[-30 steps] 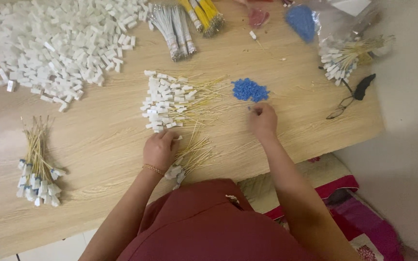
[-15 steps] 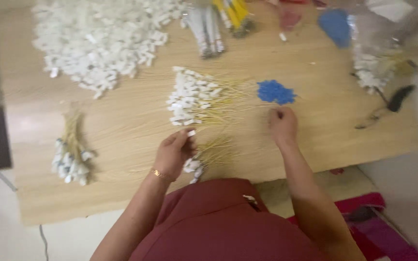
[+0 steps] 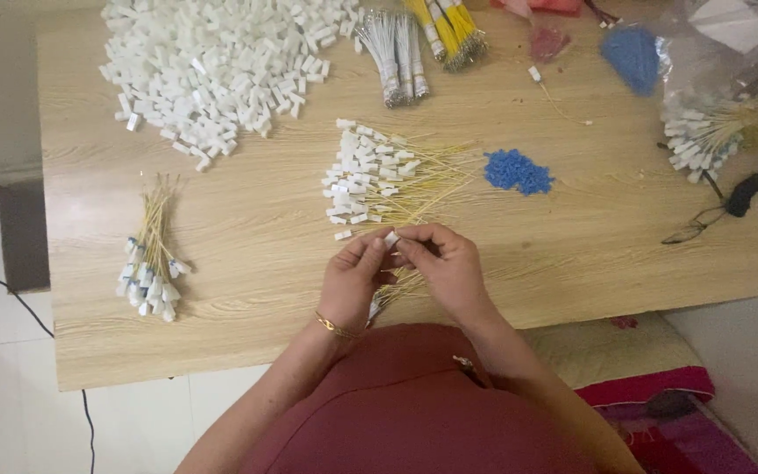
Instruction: Assembling small blue plastic caps onto the ends of wire connectors on a workbench
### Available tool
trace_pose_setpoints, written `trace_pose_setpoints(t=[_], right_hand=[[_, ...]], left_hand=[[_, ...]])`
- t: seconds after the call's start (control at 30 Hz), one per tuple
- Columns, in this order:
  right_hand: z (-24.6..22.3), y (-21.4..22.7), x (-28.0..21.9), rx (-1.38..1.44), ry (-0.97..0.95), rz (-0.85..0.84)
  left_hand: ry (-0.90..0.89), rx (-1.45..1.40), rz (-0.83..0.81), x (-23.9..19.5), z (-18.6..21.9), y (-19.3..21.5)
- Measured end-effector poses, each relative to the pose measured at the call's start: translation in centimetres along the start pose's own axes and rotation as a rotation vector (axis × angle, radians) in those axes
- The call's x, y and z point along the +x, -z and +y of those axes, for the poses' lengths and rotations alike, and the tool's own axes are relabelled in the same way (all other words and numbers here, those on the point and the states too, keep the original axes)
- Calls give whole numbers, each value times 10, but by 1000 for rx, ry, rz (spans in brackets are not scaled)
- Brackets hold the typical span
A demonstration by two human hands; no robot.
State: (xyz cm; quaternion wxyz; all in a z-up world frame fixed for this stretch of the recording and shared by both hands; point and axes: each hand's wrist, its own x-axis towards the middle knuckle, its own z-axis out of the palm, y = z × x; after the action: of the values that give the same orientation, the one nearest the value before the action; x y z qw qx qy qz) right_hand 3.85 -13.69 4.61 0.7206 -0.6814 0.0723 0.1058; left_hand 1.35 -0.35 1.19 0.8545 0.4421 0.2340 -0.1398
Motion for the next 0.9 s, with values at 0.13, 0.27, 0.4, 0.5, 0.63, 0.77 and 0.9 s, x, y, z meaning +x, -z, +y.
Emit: trace_pose_setpoints(t=[0.13,0.27,0.4,0.5,0.63,0.77,0.9], right_hand=[[-6,-2,0,-22,118,13],[2,-6,0,41,168,45],[10,-6,-3,-161,289,92],[-15,-19,-17,-244,379,134],[-6,-19,-21,-355,440,99],[8,-16,-21,-318,422,59],[14,-17,-22,-325,448,34]], left_hand=[[-64,60,26,-4,-4,0],[-150,167,22,-6,-2,-1],[-241,239,30,2,-14,4],[-262,215,69,-1,-12,-1],[-250,158,87,2,-11,-1],[-208,158,96,5,-19,5],[-201,191,136,2,-10,-2]])
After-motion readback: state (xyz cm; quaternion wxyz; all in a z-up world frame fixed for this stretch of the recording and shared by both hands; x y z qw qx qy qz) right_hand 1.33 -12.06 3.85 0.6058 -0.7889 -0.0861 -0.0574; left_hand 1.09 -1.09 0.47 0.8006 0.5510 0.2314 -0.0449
